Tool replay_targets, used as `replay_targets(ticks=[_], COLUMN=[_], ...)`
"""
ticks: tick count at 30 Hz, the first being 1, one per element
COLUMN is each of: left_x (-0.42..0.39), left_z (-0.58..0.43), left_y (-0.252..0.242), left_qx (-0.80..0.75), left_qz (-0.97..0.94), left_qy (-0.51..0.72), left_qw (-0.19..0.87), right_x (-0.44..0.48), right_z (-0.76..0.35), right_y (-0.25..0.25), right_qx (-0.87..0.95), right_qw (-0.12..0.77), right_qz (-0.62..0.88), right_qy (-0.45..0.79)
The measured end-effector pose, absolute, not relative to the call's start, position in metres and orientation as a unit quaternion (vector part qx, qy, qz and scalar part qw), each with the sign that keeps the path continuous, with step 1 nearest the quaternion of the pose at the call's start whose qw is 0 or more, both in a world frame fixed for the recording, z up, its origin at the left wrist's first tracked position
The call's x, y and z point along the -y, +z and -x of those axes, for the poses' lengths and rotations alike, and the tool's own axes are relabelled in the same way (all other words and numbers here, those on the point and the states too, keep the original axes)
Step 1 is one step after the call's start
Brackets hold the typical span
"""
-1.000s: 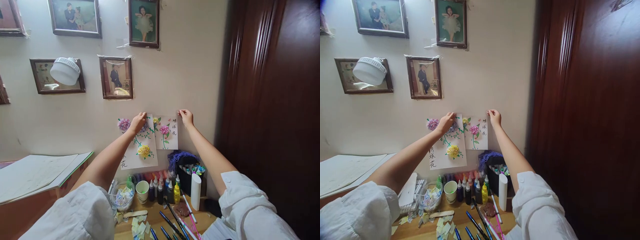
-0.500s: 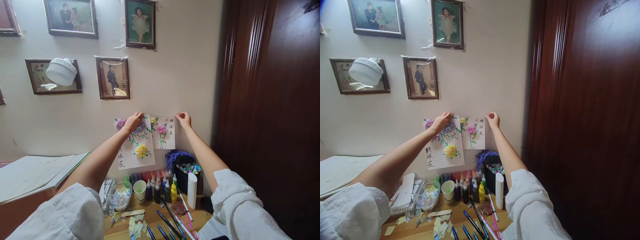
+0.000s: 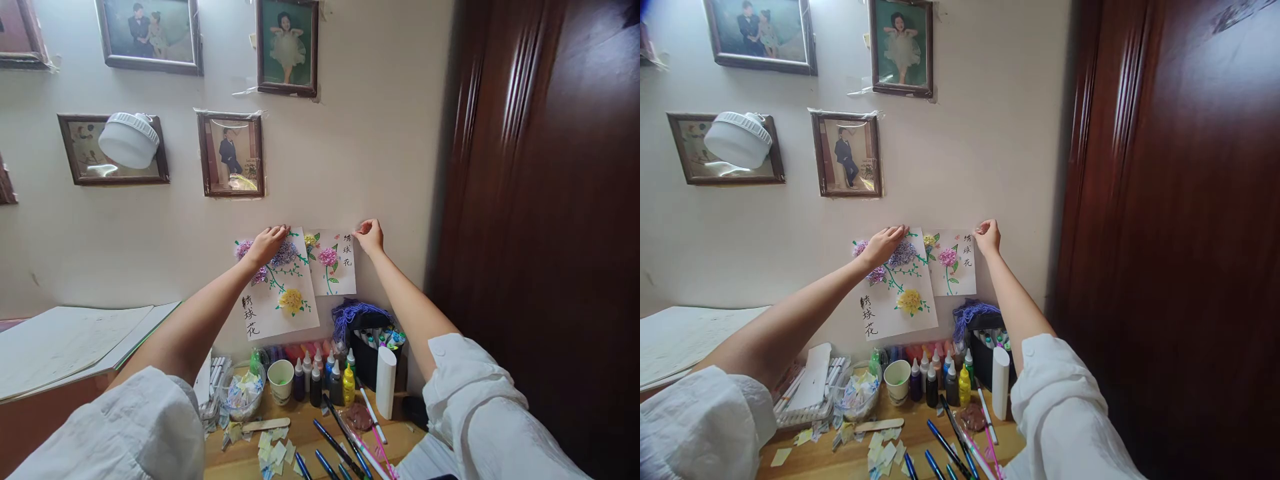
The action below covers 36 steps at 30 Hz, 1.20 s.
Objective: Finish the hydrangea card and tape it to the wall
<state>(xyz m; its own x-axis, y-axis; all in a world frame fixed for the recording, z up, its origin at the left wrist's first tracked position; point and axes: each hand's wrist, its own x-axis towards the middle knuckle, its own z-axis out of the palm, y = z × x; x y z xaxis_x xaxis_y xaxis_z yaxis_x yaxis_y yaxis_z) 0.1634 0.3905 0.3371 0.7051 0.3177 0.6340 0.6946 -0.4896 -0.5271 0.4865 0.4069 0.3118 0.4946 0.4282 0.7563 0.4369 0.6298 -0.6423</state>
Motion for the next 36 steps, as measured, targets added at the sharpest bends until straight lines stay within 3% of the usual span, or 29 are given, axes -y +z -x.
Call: replay_targets(ticks=[11,16,21,28,36], left_x=[-0.383,-0.379,-0.379,-0.382,-0.385], left_z=[-0.149,-0.128,-0.089,-0.061,-0.059], left_y=[0.33,0.32,0.293,0.259,0.265], left_qx=[0.296,0.418,0.591,0.594,0.584], left_qz=[0.849,0.754,0.567,0.63,0.64], left_qy=[-0.273,-0.424,-0.556,-0.495,-0.496], left_qw=[0.343,0.277,0.14,-0.062,-0.055], right_x=[-0.394,-0.395,-0.398,-0.398,-0.4], right_z=[-0.452,-0.424,-0.422,-0.435,-0.438], right_y=[0.317,0.317,0.309,0.302,0.304], right_qx=[0.513,0.583,0.578,0.538,0.546], right_qw=[0.746,0.709,0.709,0.724,0.716], right_qz=[0.418,0.392,0.398,0.427,0.431], right_qy=[-0.078,-0.068,-0.058,-0.061,-0.057])
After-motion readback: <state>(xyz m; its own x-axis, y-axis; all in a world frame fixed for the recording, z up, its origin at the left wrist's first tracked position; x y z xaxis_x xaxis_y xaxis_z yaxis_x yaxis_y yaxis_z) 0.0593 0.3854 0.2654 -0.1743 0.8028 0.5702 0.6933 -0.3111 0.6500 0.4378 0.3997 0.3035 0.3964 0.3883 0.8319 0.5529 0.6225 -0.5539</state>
